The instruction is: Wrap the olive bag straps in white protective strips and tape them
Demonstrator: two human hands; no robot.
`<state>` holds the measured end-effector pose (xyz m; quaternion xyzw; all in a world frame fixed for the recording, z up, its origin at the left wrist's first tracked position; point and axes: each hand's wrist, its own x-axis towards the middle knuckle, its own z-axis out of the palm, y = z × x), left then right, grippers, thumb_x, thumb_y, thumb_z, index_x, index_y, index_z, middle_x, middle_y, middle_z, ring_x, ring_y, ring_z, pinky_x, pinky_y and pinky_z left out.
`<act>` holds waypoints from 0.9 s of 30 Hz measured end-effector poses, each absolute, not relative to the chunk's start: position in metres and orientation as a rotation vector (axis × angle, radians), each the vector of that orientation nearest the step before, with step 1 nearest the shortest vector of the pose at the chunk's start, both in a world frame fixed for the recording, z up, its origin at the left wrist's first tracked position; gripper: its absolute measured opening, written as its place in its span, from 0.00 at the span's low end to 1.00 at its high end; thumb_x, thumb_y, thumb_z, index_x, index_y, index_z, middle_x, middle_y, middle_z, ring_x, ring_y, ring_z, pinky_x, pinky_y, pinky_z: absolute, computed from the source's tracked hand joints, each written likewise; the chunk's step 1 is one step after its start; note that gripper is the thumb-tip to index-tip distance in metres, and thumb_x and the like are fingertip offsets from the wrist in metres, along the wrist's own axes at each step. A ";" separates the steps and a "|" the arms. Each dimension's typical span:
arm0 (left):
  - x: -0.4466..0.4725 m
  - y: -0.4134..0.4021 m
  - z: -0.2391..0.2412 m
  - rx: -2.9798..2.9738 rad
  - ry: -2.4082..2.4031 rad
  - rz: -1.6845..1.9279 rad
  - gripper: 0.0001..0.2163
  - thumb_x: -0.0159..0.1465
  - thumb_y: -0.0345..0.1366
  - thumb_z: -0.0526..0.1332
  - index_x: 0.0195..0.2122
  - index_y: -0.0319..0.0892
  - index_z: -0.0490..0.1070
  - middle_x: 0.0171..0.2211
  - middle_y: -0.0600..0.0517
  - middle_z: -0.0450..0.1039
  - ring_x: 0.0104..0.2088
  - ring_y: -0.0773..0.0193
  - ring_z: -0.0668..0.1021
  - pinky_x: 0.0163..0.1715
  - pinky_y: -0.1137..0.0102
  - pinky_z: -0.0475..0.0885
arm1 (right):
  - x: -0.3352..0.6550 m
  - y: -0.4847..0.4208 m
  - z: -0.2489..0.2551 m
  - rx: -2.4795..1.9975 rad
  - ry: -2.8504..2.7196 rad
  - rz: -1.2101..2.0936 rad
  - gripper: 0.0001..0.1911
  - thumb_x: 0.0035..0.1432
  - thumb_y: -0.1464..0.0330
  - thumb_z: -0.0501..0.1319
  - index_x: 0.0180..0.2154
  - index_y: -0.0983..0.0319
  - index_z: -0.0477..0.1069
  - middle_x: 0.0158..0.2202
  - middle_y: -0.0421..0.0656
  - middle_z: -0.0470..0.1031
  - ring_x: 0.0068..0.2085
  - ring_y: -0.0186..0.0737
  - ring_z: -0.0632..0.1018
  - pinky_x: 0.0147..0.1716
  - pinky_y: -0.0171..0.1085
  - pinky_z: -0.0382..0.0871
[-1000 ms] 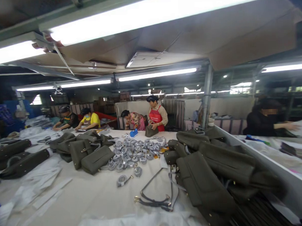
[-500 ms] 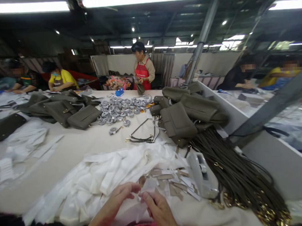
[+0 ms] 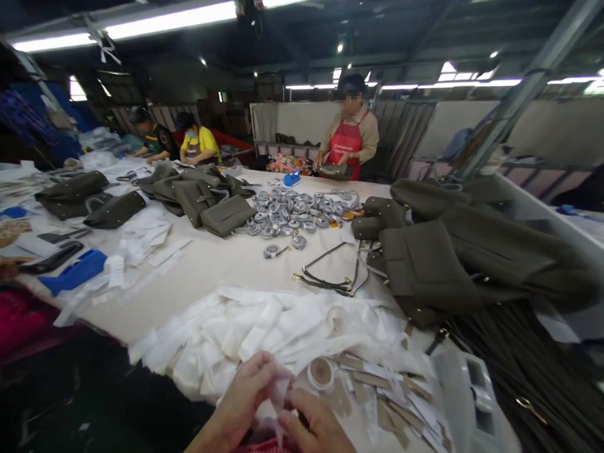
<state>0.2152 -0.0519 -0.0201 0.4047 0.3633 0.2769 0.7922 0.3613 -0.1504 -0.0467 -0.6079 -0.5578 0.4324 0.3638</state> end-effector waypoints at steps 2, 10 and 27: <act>0.205 -0.042 -0.005 0.834 0.780 0.678 0.17 0.57 0.49 0.66 0.31 0.43 0.62 0.25 0.53 0.76 0.28 0.64 0.76 0.34 0.69 0.67 | 0.366 -0.152 -0.041 -1.557 -1.397 1.155 0.26 0.63 0.50 0.55 0.56 0.55 0.72 0.44 0.47 0.77 0.38 0.45 0.75 0.45 0.44 0.67; 0.174 -0.022 0.031 0.912 0.868 0.707 0.13 0.52 0.39 0.68 0.35 0.38 0.71 0.25 0.49 0.80 0.27 0.63 0.78 0.31 0.71 0.67 | 0.391 -0.143 -0.022 -1.295 -0.829 1.547 0.43 0.54 0.48 0.66 0.66 0.51 0.54 0.47 0.51 0.77 0.21 0.26 0.65 0.21 0.31 0.56; 0.173 -0.053 0.017 0.848 0.725 0.697 0.11 0.44 0.32 0.73 0.21 0.39 0.70 0.22 0.50 0.79 0.22 0.68 0.74 0.26 0.74 0.67 | 0.409 -0.145 0.044 -1.020 -0.990 1.895 0.28 0.56 0.51 0.66 0.52 0.61 0.76 0.19 0.37 0.66 0.19 0.24 0.54 0.18 0.28 0.41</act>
